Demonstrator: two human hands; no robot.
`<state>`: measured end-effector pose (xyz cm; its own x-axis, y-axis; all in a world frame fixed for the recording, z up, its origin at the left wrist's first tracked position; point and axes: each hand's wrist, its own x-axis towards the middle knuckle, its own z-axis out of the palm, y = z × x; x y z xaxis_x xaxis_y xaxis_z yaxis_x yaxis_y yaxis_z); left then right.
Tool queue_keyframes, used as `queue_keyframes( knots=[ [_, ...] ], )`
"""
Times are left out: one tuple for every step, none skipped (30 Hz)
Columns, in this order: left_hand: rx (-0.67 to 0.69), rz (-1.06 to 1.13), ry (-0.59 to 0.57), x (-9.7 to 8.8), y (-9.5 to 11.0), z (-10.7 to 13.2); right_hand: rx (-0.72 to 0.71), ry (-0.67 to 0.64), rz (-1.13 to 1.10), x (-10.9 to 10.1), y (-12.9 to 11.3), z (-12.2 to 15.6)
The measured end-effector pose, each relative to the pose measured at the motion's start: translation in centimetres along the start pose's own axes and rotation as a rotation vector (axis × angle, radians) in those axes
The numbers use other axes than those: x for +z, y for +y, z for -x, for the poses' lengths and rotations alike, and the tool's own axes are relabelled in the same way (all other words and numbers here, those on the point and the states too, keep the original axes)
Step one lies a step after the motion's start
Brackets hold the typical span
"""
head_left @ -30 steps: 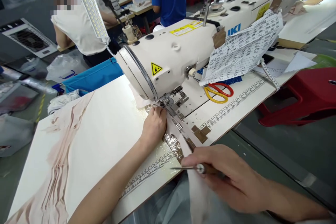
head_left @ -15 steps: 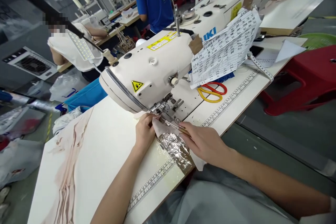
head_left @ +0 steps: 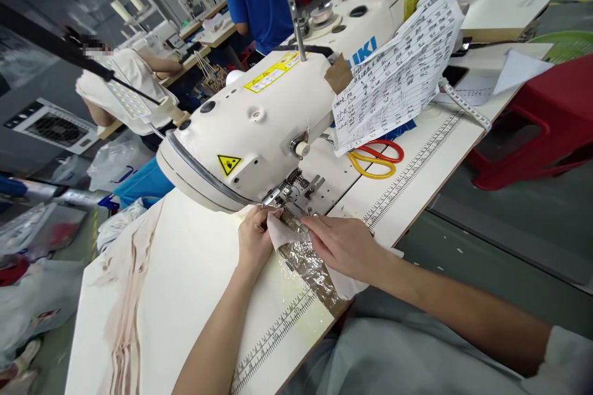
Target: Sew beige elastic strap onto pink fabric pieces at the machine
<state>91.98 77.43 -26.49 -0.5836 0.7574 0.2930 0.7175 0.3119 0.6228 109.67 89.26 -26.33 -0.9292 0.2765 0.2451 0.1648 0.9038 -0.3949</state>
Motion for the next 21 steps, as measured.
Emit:
queue_keyframes(
  knots=[
    [-0.003, -0.007, -0.001, 0.0, 0.0, 0.0, 0.003, -0.004, 0.004, 0.0, 0.0, 0.0],
    [-0.005, -0.016, -0.002, 0.1, 0.0, 0.0, 0.005, -0.008, 0.005, 0.0, 0.1, 0.0],
    [-0.005, -0.025, 0.001, 0.1, 0.0, 0.0, 0.008, -0.012, 0.004, 0.0, 0.1, 0.0],
    [-0.002, -0.035, 0.007, 0.2, 0.0, 0.1, 0.007, -0.015, -0.002, 0.0, 0.1, 0.0],
    [0.004, -0.043, 0.015, 0.2, 0.0, 0.1, 0.006, -0.015, -0.009, 0.0, 0.1, 0.0],
    [0.014, -0.051, 0.023, 0.3, -0.1, 0.1, 0.006, -0.015, -0.016, 0.0, 0.1, 0.0],
    [0.028, -0.059, 0.029, 0.4, -0.1, 0.2, 0.009, -0.018, -0.022, 0.0, 0.1, -0.1],
    [0.042, -0.07, 0.03, 0.5, -0.2, 0.2, 0.013, -0.023, -0.024, 0.0, 0.0, -0.1],
    [0.056, -0.082, 0.028, 0.5, -0.3, 0.3, 0.018, -0.031, -0.023, -0.1, 0.0, -0.2],
    [0.068, -0.094, 0.025, 0.6, -0.4, 0.3, 0.024, -0.04, -0.019, -0.1, 0.0, -0.3],
    [0.078, -0.105, 0.023, 0.6, -0.5, 0.3, 0.029, -0.049, -0.015, -0.1, -0.1, -0.4],
    [0.086, -0.112, 0.022, 0.7, -0.5, 0.3, 0.029, -0.056, -0.011, -0.1, -0.1, -0.4],
    [0.093, -0.114, 0.025, 0.7, -0.6, 0.3, 0.028, -0.058, -0.008, -0.1, -0.1, -0.4],
    [0.099, -0.114, 0.029, 0.7, -0.7, 0.3, 0.025, -0.055, -0.005, -0.1, -0.1, -0.5],
    [0.104, -0.114, 0.033, 0.8, -0.8, 0.3, 0.021, -0.05, -0.002, -0.1, -0.1, -0.5],
    [0.108, -0.115, 0.036, 0.8, -0.9, 0.3, 0.015, -0.044, 0.0, -0.1, -0.1, -0.5],
    [0.11, -0.118, 0.04, 0.9, -1.0, 0.3, 0.01, -0.038, 0.001, 0.0, -0.1, -0.5],
    [0.11, -0.121, 0.043, 0.9, -1.0, 0.2, 0.007, -0.033, 0.002, 0.0, 0.0, -0.4],
    [0.105, -0.123, 0.044, 0.9, -1.1, 0.2, 0.005, -0.03, 0.002, 0.1, 0.0, -0.4],
    [0.098, -0.12, 0.044, 0.9, -1.2, 0.2, 0.003, -0.026, 0.001, 0.1, 0.0, -0.4],
    [0.088, -0.113, 0.045, 0.9, -1.3, 0.1, 0.001, -0.02, -0.001, 0.1, 0.0, -0.4]
  ],
)
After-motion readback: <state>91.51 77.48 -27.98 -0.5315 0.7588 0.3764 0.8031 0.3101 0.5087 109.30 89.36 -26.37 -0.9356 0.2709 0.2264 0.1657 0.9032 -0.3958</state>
